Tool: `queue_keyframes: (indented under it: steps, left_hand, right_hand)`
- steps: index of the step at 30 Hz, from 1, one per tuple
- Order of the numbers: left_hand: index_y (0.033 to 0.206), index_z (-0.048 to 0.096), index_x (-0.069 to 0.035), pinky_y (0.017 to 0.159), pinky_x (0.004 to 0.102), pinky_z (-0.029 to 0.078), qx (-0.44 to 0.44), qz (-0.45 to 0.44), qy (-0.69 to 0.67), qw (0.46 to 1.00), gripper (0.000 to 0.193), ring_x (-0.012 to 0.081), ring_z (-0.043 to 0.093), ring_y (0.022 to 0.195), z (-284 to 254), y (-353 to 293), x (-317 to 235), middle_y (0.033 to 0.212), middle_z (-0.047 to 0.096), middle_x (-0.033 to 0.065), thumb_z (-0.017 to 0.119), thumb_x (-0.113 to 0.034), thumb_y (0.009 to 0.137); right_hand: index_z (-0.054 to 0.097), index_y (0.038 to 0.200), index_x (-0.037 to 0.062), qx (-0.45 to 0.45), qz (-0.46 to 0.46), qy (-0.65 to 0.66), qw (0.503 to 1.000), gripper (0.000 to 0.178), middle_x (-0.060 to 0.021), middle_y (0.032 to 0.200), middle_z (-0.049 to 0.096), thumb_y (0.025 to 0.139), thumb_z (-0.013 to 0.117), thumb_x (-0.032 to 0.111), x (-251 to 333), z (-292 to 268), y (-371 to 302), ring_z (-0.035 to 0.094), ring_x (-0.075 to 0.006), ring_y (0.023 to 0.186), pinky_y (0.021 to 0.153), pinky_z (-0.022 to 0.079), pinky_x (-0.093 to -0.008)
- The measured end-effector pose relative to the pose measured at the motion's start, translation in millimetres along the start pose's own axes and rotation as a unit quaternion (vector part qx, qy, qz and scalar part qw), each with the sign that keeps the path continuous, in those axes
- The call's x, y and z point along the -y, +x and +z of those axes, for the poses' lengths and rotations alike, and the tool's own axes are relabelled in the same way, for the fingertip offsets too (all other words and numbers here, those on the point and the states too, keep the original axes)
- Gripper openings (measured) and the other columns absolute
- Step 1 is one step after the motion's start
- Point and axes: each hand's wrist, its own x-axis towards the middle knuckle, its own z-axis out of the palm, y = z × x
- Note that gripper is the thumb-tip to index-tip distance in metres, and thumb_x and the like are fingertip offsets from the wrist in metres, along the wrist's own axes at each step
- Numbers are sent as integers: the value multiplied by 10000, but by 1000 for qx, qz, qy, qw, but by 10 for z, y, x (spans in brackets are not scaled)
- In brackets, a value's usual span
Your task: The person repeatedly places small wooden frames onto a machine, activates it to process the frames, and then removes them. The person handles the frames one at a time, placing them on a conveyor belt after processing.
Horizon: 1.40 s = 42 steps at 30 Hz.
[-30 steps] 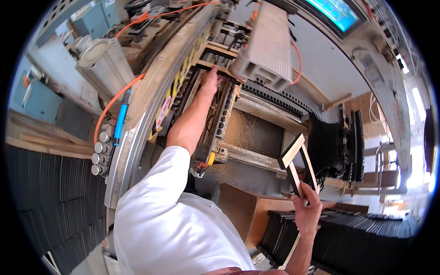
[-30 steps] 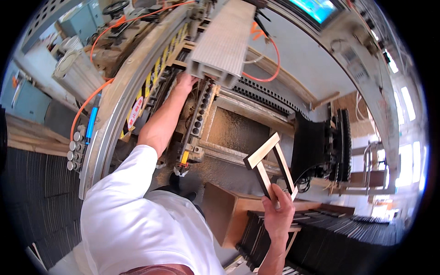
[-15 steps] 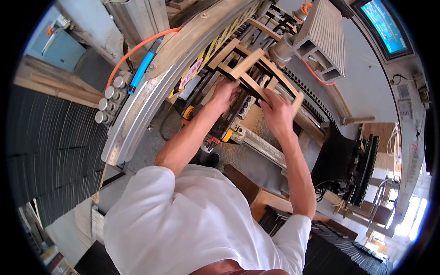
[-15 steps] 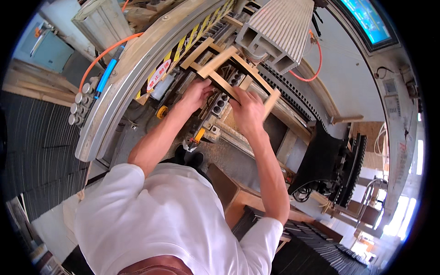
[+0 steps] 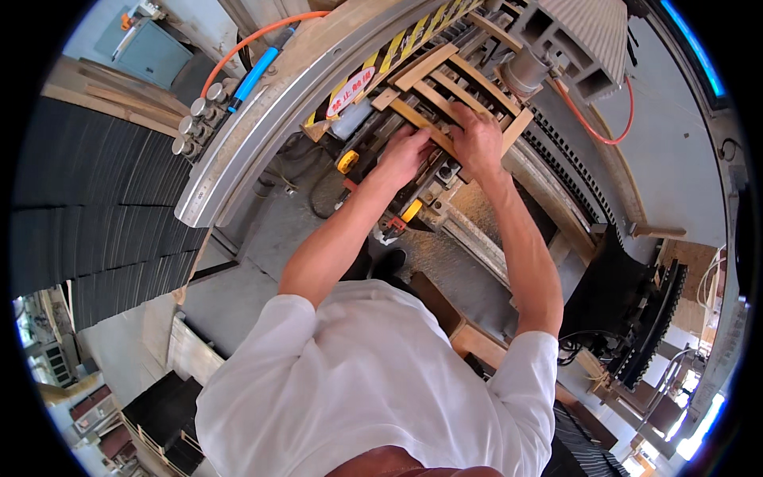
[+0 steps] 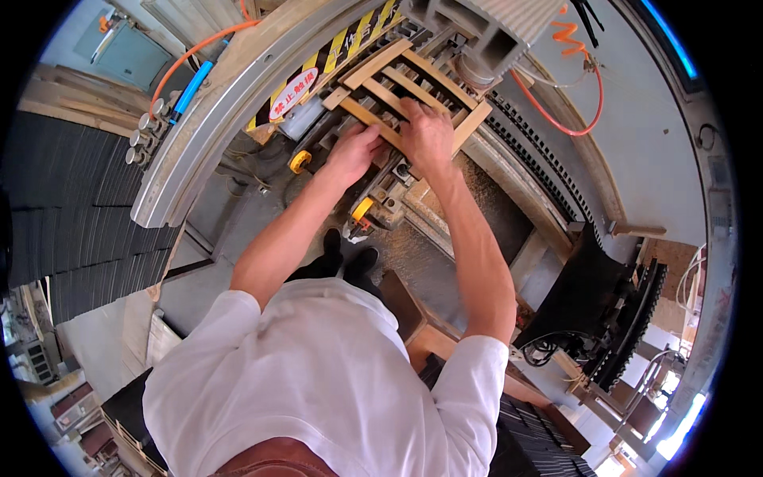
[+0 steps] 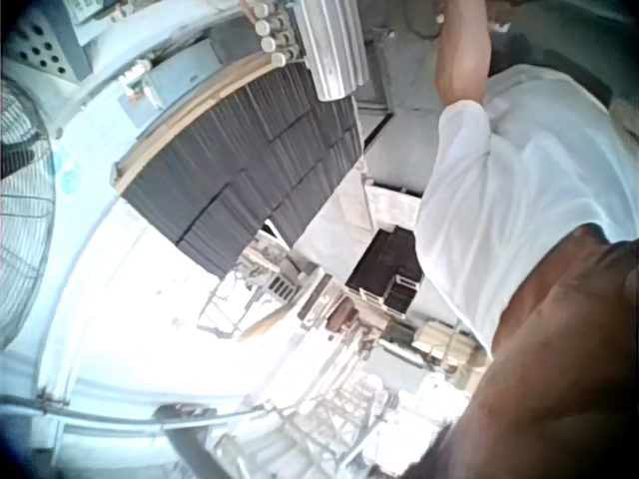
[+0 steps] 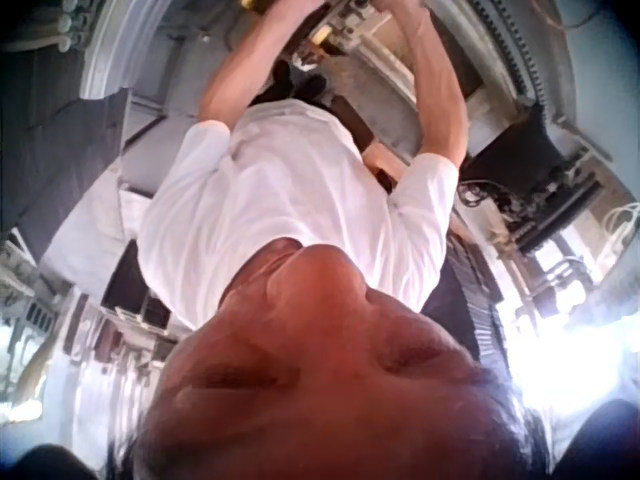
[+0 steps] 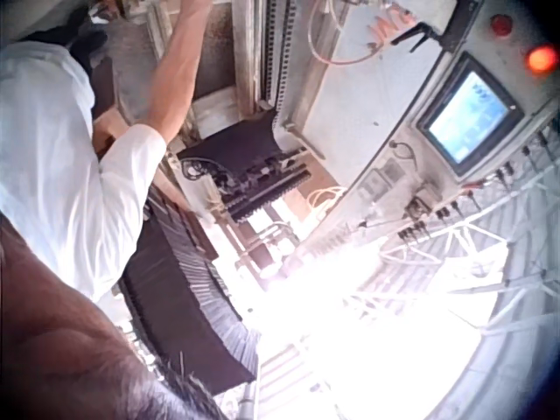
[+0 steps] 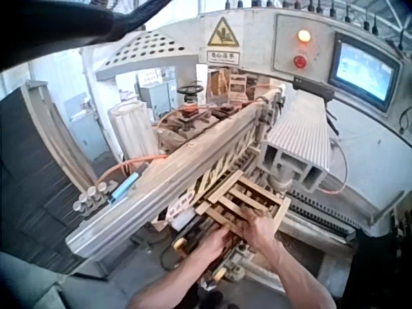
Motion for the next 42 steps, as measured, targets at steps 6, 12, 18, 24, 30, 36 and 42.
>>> queue_keyframes:
  steps: [6,12,18,24,30,36,42]
  left_hand:
    - [1351,432,-26,1067,416,381,-42,2,22,999,416,271,503,1218,-416,-1233,-266,1303,526,147,536,-125,961]
    - [1316,454,-25,1059,417,388,-54,-34,45,997,381,278,516,1209,-998,-2492,-585,1213,564,129,538,-117,956]
    - [1264,494,-37,1041,404,396,-93,-46,66,992,357,248,556,1127,-1584,-3130,-761,1149,591,97,589,-132,932]
    - [1207,530,-40,1005,395,421,-182,-35,59,981,332,230,575,1090,-1945,-3272,-867,1117,610,87,632,-146,909]
    - [1187,547,-55,1002,398,423,-231,-2,16,973,338,231,578,1089,-2034,-3326,-740,1133,614,78,665,-174,893]
    - [1192,541,-65,1002,400,406,-271,-7,-15,962,368,224,568,1109,-2026,-3312,-532,1153,611,68,679,-225,890]
    - [1237,517,-59,991,382,405,-309,-5,-13,951,422,209,559,1119,-2043,-3217,-287,1161,608,66,676,-244,893]
  right_hand:
    - [644,1092,103,-8,14,-55,998,356,-143,863,686,741,625,54,-186,203,360,626,-330,872,802,449,-447]
    - [646,1089,122,19,-38,-204,978,321,-115,889,698,773,604,86,-258,333,660,605,-267,972,842,406,-387]
    - [647,1004,75,86,-59,-355,929,229,-99,896,705,781,599,91,-305,307,981,589,-261,988,843,382,-373]
    - [669,880,96,126,-18,-418,900,94,-97,865,713,800,621,109,-453,384,1431,600,-258,991,848,389,-370]
    - [662,928,104,146,25,-365,919,163,-122,892,695,791,582,65,-787,441,1721,629,-286,948,872,403,-412]
    - [631,1034,57,194,44,-254,946,253,-164,995,673,794,553,35,-918,516,1919,629,-348,996,871,434,-505]
    - [537,1160,51,181,23,-221,958,386,-183,1040,661,774,548,44,-1083,590,1928,615,-374,1018,837,463,-505]
